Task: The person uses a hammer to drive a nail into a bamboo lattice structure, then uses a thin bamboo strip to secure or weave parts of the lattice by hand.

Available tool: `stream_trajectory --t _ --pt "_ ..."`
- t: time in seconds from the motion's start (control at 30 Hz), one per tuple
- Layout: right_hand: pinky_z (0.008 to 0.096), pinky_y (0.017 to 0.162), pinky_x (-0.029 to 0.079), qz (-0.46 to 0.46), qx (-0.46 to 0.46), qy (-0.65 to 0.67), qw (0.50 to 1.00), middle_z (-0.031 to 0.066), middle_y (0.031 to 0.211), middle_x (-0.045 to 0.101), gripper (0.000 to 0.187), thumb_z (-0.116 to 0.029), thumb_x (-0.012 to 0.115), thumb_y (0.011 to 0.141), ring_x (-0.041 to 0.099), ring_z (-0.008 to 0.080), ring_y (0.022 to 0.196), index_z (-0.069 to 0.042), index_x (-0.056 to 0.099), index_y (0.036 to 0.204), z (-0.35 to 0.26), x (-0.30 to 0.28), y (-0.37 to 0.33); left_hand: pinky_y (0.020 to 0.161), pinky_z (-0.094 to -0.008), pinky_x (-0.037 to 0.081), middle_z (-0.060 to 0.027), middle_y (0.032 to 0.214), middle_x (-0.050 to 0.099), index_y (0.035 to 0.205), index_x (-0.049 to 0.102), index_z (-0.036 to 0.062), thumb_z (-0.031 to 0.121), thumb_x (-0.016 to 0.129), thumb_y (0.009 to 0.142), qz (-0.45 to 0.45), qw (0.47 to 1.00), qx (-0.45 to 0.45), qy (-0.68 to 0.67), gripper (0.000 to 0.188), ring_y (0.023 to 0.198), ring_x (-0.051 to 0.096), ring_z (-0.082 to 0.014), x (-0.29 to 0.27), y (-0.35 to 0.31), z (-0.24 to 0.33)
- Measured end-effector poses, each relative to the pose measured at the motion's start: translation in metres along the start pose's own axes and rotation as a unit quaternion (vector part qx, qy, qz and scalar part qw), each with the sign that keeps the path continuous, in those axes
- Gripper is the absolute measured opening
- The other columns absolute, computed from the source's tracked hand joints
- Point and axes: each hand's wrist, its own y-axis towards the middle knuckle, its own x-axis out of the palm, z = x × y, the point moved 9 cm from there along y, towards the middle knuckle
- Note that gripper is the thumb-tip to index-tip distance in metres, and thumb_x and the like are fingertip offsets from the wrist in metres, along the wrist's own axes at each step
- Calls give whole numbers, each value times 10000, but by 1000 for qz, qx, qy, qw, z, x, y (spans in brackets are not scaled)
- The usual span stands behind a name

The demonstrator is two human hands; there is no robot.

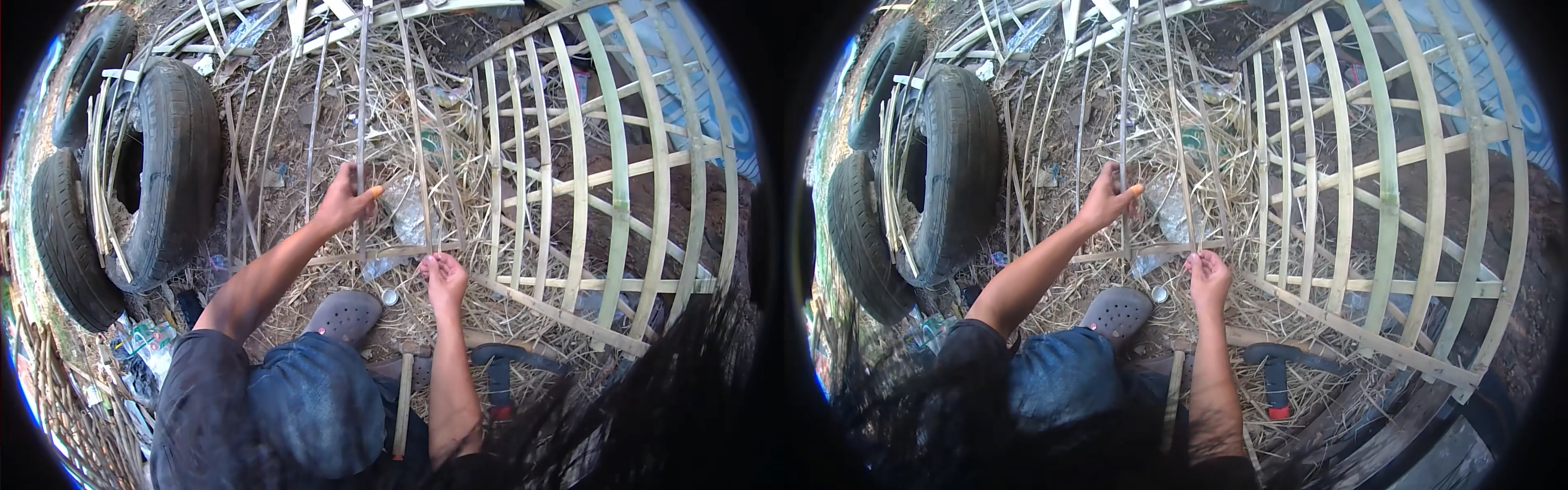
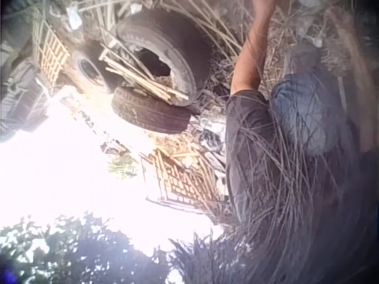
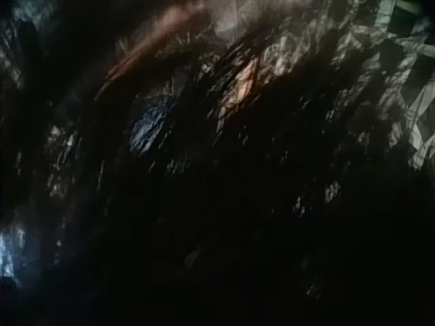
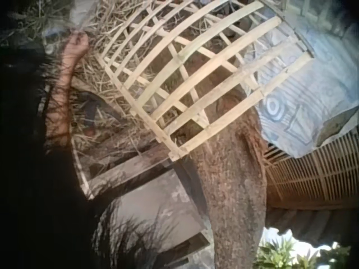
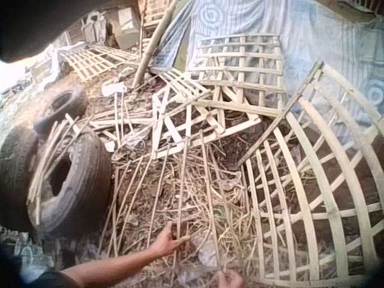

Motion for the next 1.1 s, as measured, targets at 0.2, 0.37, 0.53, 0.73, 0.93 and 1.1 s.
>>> stream_trajectory --t 0.2,0.37,0.53,0.73,0.93,1.1 --pt "231 734 535 22 -24 21 999 116 854 672 122 -33 613 881 669 147 780 69 588 942 -11 0 -16 821 -420 468 -197 1070 535 1233 355 -40 374 769 753 177 951 127 217 757 965 570 -271 -50 -25 16" --pt "238 726 538 39 -16 36 998 119 850 672 147 -40 615 887 670 154 773 75 586 973 -20 1 -13 1050 -455 317 -176 1190 488 1236 411 12 320 727 779 163 829 345 408 635 1176 457 -324 -12 -48 91" --pt "248 715 549 54 -12 12 998 130 853 674 165 -38 610 894 672 161 760 88 581 996 -2 -12 -3 1111 -494 248 -86 1200 564 1237 517 92 260 646 817 -13 729 503 464 471 1271 441 -246 79 -55 108" --pt "247 688 558 76 8 9 997 136 850 674 112 -16 616 883 679 165 744 74 578 939 7 -10 7 1102 -482 274 -53 933 612 1183 537 93 195 590 842 -67 674 558 479 360 1012 574 -234 117 -30 91" --pt "234 624 557 104 47 47 992 122 819 661 133 -23 646 863 663 147 709 44 559 936 2 -14 0 1046 -431 323 -57 823 582 1071 524 66 170 497 881 -64 656 561 500 218 909 562 -230 129 -10 82" --pt "259 533 556 155 52 86 983 144 847 649 244 -34 631 852 649 173 685 40 514 1052 -14 -27 -2 976 -403 344 -56 730 576 1031 504 65 151 445 882 -103 677 517 513 182 810 535 -237 131 3 73"
